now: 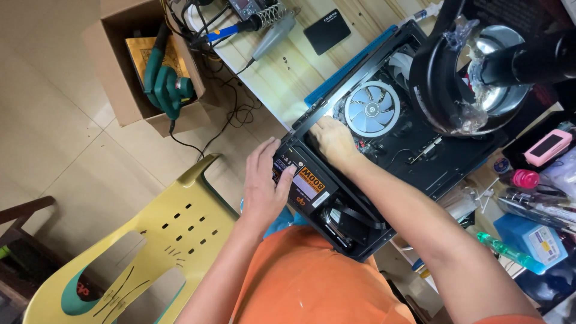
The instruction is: Repairing a computer by connecting internal cables and securing components with a screwdriver
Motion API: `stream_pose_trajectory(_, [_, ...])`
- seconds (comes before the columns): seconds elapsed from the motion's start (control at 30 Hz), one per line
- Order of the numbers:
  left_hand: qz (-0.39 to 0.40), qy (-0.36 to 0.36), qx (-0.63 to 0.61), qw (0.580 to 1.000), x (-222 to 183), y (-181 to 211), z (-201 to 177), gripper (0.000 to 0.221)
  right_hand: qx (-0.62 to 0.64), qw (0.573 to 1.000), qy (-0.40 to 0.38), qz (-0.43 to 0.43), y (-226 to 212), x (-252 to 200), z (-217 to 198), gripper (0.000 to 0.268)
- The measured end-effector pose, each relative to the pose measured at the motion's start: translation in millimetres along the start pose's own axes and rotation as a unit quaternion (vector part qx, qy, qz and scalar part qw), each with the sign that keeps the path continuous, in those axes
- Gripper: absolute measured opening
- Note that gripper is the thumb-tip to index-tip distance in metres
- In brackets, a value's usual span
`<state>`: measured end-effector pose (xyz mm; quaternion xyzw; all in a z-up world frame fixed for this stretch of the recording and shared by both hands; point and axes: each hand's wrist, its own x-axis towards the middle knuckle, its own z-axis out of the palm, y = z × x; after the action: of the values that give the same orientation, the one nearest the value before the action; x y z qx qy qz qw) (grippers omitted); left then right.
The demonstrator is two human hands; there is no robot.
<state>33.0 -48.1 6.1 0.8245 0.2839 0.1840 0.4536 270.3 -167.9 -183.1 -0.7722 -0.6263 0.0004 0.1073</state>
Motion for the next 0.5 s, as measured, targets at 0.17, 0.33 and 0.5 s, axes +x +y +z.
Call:
stream_pose_trajectory(0.17, [-0.01, -0.017, 0.028, 0.999, -3.2, -10.6, 4.0, 0.058, 0.045, 0.999, 0.006, 0.012, -19.9, 24.3, -55.6, 0.012])
stream_pose_trajectory(0.33, [0.011, -0.006, 0.041, 0.999, -4.0, -13.5, 7.2, 0.057, 0.071, 0.997, 0.006, 0.023, -2.9, 16.2, -6.1, 0.022])
stream_pose_trajectory(0.5, [0.023, 0.007, 0.046, 0.999, -6.0, -15.7, 11.5, 0.058, 0.023, 0.999, -0.009, 0.021, 7.9, 6.7, 19.7, 0.023])
